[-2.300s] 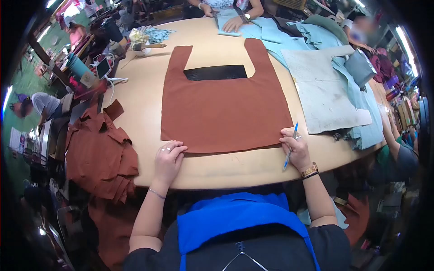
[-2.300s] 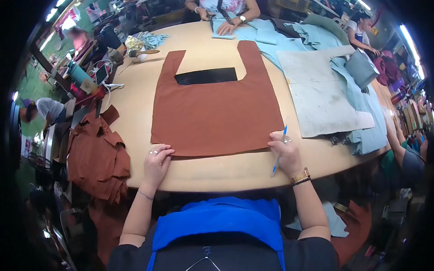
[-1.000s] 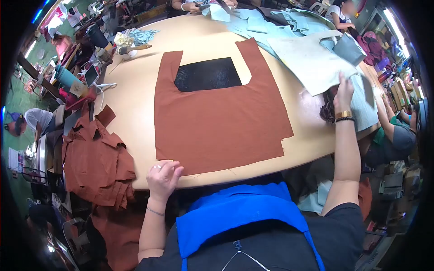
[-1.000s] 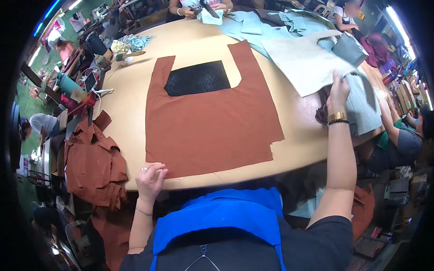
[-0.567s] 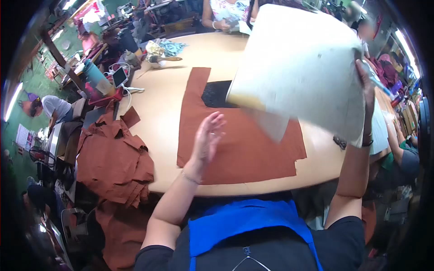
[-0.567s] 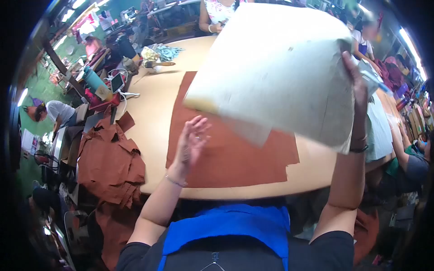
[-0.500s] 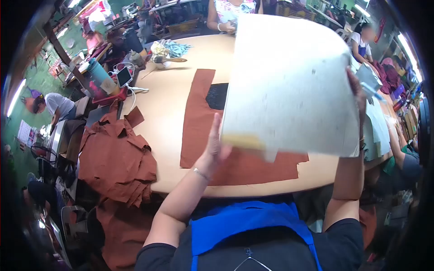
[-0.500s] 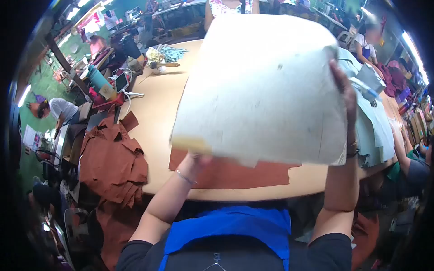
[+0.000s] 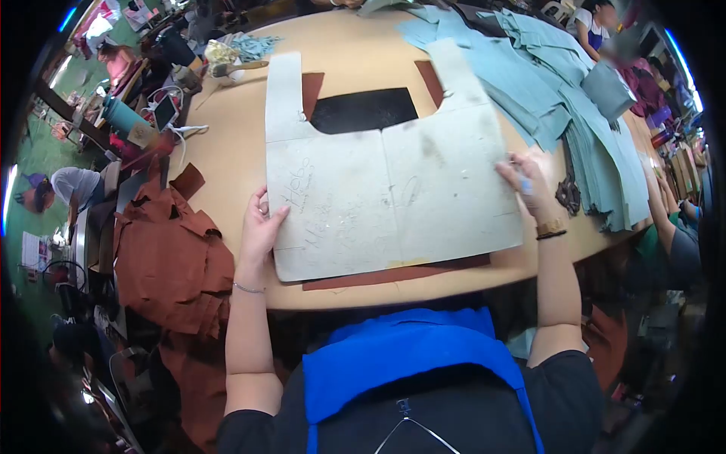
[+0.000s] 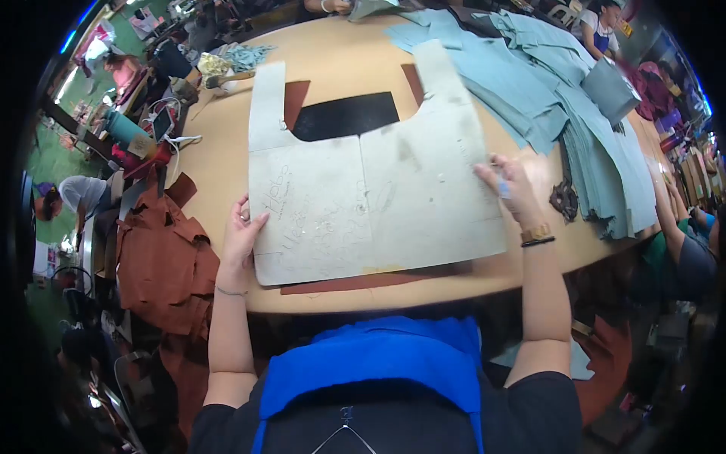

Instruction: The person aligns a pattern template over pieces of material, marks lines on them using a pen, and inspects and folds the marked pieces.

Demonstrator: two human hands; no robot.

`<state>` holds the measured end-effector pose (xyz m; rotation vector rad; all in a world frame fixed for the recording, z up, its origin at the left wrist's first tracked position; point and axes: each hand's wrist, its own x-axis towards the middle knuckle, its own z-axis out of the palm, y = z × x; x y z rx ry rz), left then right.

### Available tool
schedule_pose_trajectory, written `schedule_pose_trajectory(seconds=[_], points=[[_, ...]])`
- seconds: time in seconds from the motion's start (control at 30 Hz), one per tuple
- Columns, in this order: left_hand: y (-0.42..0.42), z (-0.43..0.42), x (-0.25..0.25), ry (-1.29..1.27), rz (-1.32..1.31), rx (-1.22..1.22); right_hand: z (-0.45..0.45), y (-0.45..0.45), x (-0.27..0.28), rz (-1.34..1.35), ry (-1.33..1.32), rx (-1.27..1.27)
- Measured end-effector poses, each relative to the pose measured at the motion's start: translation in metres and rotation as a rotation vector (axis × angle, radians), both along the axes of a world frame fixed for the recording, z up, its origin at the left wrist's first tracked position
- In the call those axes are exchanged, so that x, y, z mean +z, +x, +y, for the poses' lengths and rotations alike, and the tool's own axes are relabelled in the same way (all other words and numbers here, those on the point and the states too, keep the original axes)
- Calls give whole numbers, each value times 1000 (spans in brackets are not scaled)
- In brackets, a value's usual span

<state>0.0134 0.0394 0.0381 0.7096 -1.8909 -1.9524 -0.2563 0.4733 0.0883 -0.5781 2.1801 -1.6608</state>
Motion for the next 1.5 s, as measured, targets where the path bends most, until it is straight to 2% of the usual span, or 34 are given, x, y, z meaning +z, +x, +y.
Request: schedule_pose_trajectory(seconds=[0.1, 0.2, 0.23, 0.37, 0.47, 0.73, 0.83, 0.97, 1.07, 1.23, 1.5], points=[[-1, -5, -2, -95, -94, -21, -5, 6, -31, -42, 79, -140], [-2, -13, -6, -156, -161, -46, -14, 17, -41, 20, 39, -202], [-2, -12, -3, -172, -178, -51, -13, 15, -44, 62, 128, -219], [0, -9, 3, -302, -284, -26, -11, 24, -40, 102, 201, -261], [-1, 3, 26, -399, -413, -42, -7, 28, -40, 120, 294, -278], [3, -13, 14, -500, -449, -73, -3, 28, -48, 62, 226, -278], [3, -9, 23, -545, -493, -83, -1, 29, -46, 143, 295, -265], [4, -10, 24, -628, -500, -95, -3, 34, -44, 34, 200, -305], [5, -16, 13, -575, -494, -103, 0, 33, -50, 29, 183, -305], [0, -4, 31, -635, -549, -77, -4, 37, -43, 35, 180, -321], [0, -13, 19, -592, -516, -101, -2, 27, -46, 62, 302, -279]])
